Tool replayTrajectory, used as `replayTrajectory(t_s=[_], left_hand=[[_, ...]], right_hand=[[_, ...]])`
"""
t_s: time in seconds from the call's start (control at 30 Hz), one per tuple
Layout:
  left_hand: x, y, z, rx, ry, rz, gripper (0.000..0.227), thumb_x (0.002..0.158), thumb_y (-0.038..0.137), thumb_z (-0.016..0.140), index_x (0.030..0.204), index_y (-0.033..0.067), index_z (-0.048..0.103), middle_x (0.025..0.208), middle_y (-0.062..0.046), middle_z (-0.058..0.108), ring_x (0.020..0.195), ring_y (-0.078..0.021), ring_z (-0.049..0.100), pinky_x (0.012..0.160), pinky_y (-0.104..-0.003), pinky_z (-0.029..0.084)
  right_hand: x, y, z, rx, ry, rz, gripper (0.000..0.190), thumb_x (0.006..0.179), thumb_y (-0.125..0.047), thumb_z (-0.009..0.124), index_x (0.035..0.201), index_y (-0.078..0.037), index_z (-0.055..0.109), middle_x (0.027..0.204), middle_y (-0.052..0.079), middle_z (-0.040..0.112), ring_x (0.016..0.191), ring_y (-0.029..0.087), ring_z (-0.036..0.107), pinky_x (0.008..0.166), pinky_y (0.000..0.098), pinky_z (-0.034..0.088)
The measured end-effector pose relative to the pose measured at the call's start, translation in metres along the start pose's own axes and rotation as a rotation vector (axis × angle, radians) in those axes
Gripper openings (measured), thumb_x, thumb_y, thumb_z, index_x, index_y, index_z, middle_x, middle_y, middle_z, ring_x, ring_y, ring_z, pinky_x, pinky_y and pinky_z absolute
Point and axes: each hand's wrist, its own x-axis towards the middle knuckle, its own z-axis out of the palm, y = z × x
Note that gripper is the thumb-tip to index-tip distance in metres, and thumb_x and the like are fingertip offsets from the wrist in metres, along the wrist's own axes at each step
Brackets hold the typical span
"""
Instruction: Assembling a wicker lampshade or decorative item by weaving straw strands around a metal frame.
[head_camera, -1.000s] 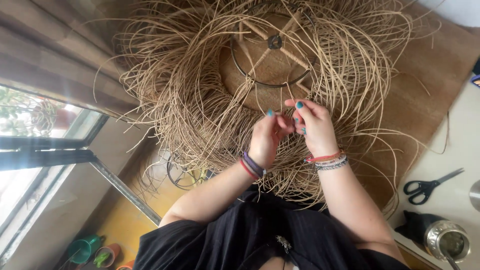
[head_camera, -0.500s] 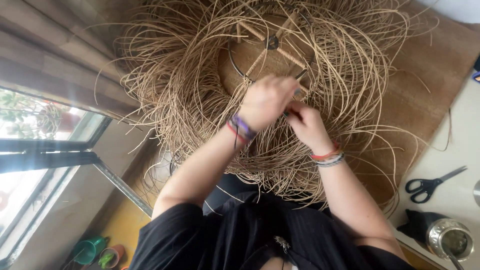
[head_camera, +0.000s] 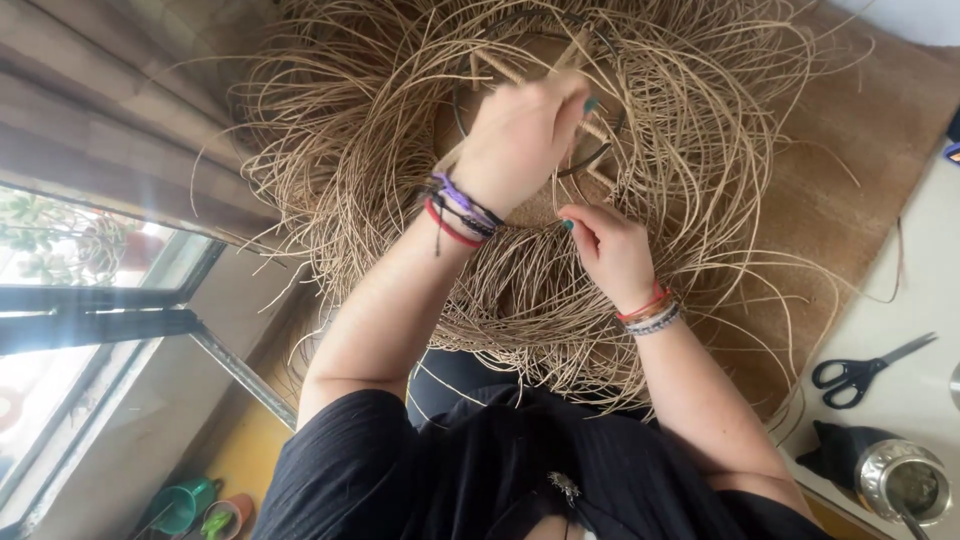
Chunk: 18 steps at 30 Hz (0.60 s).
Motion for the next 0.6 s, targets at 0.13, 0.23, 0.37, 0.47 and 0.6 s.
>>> replayTrajectory(t_s=[0.13, 0.23, 0.37, 0.47, 0.6], left_hand=[[0.022, 0.051, -0.056, -0.125, 0.102, 0.050, 0.012, 0.104, 0.016, 0.044, 0.097, 0.0127, 0.054, 0.060, 0.007, 0.061, 0.047, -0.0116, 0.059, 0.050, -0.031, 0.048], [-0.001, 0.041, -0.028, -0.033, -0.017, -0.134, 0.057, 0.106, 0.025, 0.067, 0.144, 0.0075, 0.027, 0.078, 0.006, 0.072, 0.058, -0.0151, 0.071, 0.051, -0.035, 0.058], [-0.079, 0.003, 0.029, -0.174, 0.054, -0.069, 0.024, 0.096, 0.004, 0.056, 0.119, 0.0069, 0.049, 0.081, -0.009, 0.063, 0.068, -0.0305, 0.065, 0.055, -0.042, 0.051], [-0.131, -0.016, 0.047, -0.179, -0.091, -0.160, 0.026, 0.095, 0.009, 0.055, 0.120, 0.0148, 0.053, 0.088, -0.012, 0.071, 0.083, -0.0405, 0.072, 0.077, -0.051, 0.056], [-0.160, -0.012, 0.026, 0.009, -0.506, -0.365, 0.023, 0.097, 0.015, 0.050, 0.118, 0.0165, 0.058, 0.078, -0.017, 0.075, 0.070, -0.0400, 0.074, 0.067, -0.052, 0.058]], right_hand=[[0.004, 0.004, 0.002, 0.191, -0.165, 0.237, 0.022, 0.103, -0.012, 0.058, 0.115, -0.011, 0.076, 0.088, 0.000, 0.076, 0.052, 0.008, 0.051, 0.048, 0.0236, 0.039], [0.007, -0.016, -0.008, 0.425, -0.277, 0.619, 0.026, 0.102, -0.020, 0.055, 0.116, -0.011, 0.076, 0.057, -0.004, 0.050, 0.046, 0.008, 0.038, 0.046, 0.0239, 0.031], [0.012, -0.020, -0.002, 0.851, -0.135, 0.746, 0.020, 0.105, -0.008, 0.053, 0.112, -0.002, 0.071, 0.054, -0.007, 0.039, 0.045, 0.000, 0.034, 0.041, 0.0174, 0.030], [0.005, -0.015, 0.008, 1.041, -0.051, 0.797, 0.019, 0.102, -0.003, 0.054, 0.112, 0.001, 0.068, 0.059, -0.010, 0.034, 0.048, -0.006, 0.033, 0.038, 0.0121, 0.027], [0.013, -0.023, 0.010, 1.192, -0.072, 0.798, 0.013, 0.103, -0.006, 0.056, 0.110, -0.004, 0.067, 0.062, -0.012, 0.025, 0.052, -0.006, 0.031, 0.038, 0.0106, 0.028]])
